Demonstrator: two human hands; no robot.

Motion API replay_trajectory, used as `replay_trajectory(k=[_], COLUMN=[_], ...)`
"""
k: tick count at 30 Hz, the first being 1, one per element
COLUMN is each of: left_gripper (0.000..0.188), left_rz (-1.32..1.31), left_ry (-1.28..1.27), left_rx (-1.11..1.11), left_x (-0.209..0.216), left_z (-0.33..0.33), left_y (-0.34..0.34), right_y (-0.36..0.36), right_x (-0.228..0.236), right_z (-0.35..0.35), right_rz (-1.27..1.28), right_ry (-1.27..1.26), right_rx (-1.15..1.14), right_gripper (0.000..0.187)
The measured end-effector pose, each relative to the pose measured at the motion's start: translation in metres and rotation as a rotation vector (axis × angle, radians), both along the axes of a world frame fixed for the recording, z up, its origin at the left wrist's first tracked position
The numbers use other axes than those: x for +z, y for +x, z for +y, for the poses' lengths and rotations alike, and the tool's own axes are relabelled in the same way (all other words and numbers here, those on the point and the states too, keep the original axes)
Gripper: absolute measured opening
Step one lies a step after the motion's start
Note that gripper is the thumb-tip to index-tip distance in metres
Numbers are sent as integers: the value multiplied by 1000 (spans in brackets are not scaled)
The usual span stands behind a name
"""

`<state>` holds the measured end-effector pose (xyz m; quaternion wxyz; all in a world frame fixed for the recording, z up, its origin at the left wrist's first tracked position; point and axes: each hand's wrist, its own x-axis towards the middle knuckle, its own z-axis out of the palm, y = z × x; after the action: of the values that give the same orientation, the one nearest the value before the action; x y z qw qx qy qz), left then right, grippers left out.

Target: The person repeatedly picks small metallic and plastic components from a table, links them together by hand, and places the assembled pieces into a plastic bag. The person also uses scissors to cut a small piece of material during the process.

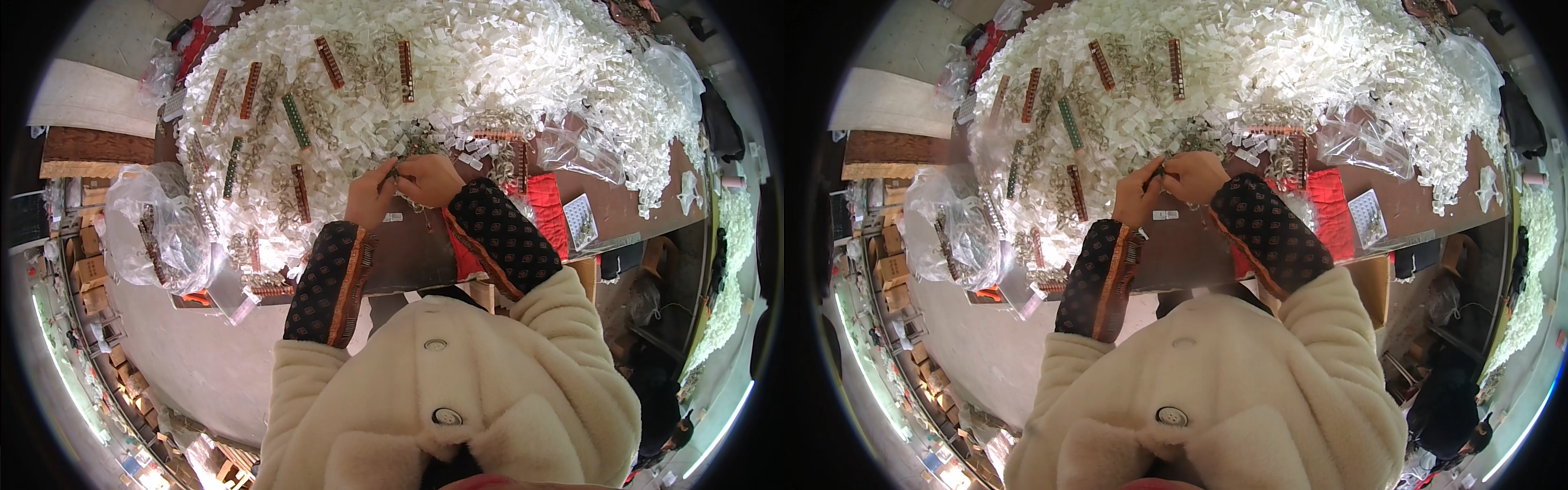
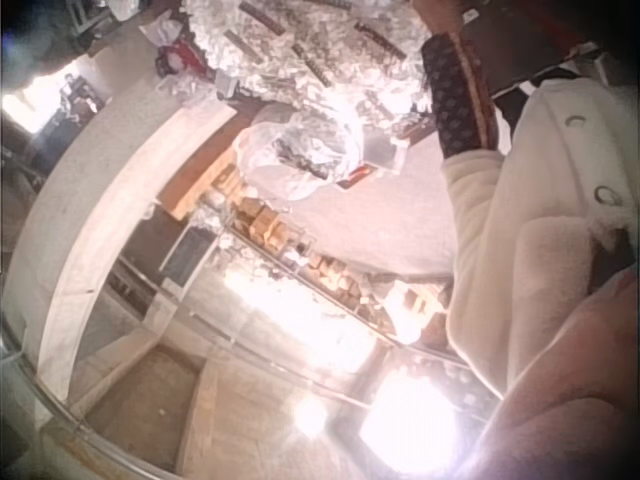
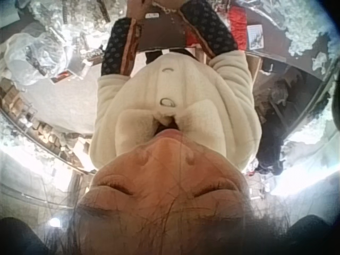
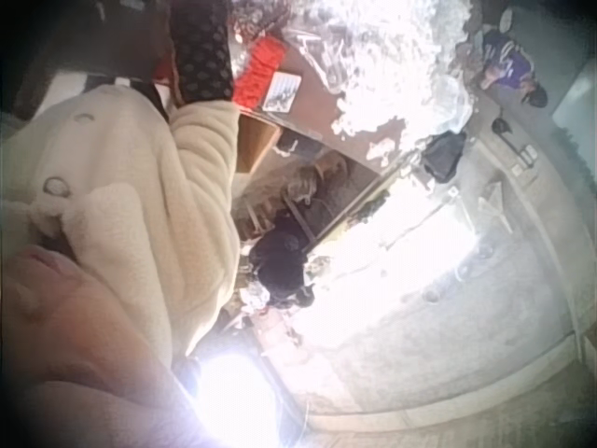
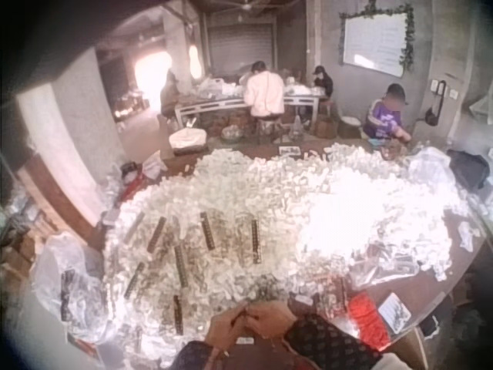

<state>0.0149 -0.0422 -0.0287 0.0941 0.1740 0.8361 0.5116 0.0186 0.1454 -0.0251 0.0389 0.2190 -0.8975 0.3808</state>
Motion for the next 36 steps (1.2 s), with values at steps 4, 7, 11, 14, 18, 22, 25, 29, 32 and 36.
replay_trajectory(k=[4, 7, 11, 14, 18, 22, 25, 29, 32, 36], left_gripper=[37, 37, 41, 43, 46, 48, 48, 44, 42, 43], left_rz=[90, -16, -62, -63, -8, -30, 4, -4, 50, 30], left_ry=[-74, -104, 22, 23, -22, -36, -1, -101, 2, 24], left_rx=[33, 42, -6, -31, -15, -74, -26, -18, -89, -178], left_x=[-6, -4, 2, 6, 12, 13, 7, -2, -1, 6], left_z=[7, 7, 4, 2, 1, -1, -3, -2, -2, -5], left_y=[1, -1, -5, -7, -10, -10, -10, -14, -16, -14], right_y=[4, 4, 1, 1, 1, -1, 0, -2, -6, -6], right_x=[-5, -4, 3, 10, 19, 23, 23, 22, 23, 22], right_z=[-5, -6, -3, -2, -2, -1, -1, -2, -5, -1], right_rz=[19, -18, -16, -53, -88, -82, -16, -22, -93, -58], right_ry=[37, 60, 78, 144, 75, 135, 77, 179, 120, 143], right_rx=[-70, -155, -76, -92, -185, -128, -215, -42, -32, 24], right_gripper=[20, 21, 24, 24, 24, 23, 19, 21, 25, 17])
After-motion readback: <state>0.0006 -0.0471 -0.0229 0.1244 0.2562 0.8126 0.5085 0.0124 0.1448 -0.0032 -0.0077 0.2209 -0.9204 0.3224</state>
